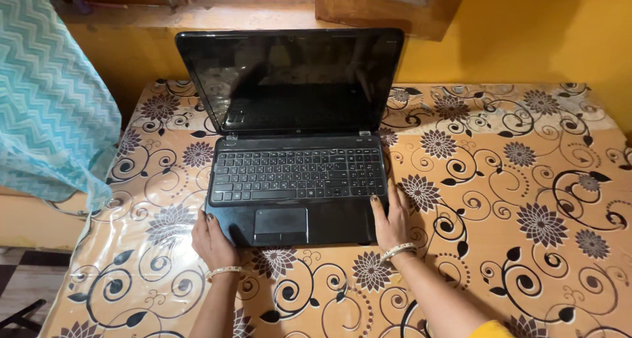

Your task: The person carries a closed laptop from a chair to a table and opens its lid. They then pick up a charger, a wired mouse, and cables from the chair and arrange them on the table next to the laptop.

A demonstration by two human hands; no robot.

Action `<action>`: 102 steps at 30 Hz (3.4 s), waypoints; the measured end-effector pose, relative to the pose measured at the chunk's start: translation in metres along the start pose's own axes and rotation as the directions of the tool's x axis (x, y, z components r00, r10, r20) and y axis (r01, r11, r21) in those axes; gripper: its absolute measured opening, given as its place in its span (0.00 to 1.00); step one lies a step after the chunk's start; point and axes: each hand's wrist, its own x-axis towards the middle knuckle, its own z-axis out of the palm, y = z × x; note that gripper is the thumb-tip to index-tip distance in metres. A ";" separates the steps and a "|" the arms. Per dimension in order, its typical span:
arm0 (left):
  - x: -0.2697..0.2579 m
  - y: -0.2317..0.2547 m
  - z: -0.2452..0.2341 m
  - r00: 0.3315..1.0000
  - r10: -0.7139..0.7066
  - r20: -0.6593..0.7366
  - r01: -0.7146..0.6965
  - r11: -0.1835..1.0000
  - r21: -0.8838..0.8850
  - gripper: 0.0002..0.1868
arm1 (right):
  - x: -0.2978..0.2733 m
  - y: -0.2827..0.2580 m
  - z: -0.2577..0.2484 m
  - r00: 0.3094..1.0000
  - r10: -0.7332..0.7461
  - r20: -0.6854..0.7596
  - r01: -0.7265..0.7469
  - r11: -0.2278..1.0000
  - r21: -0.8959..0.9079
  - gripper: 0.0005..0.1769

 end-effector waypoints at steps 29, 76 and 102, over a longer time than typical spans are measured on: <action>0.031 -0.080 0.013 0.857 0.500 0.124 -0.514 0.844 0.149 0.24 | -0.005 -0.011 0.002 0.999 0.039 0.024 -0.039 0.999 0.007 0.47; -0.088 0.081 -0.163 0.976 -0.137 -0.172 0.072 0.939 -0.336 0.23 | -0.154 -0.284 0.085 0.514 -0.672 0.533 0.300 0.723 0.622 0.31; -0.115 -0.082 -0.526 0.815 -0.315 -0.486 0.166 0.931 -0.325 0.23 | -0.458 -0.467 0.221 0.310 -0.727 0.613 0.232 0.683 0.693 0.26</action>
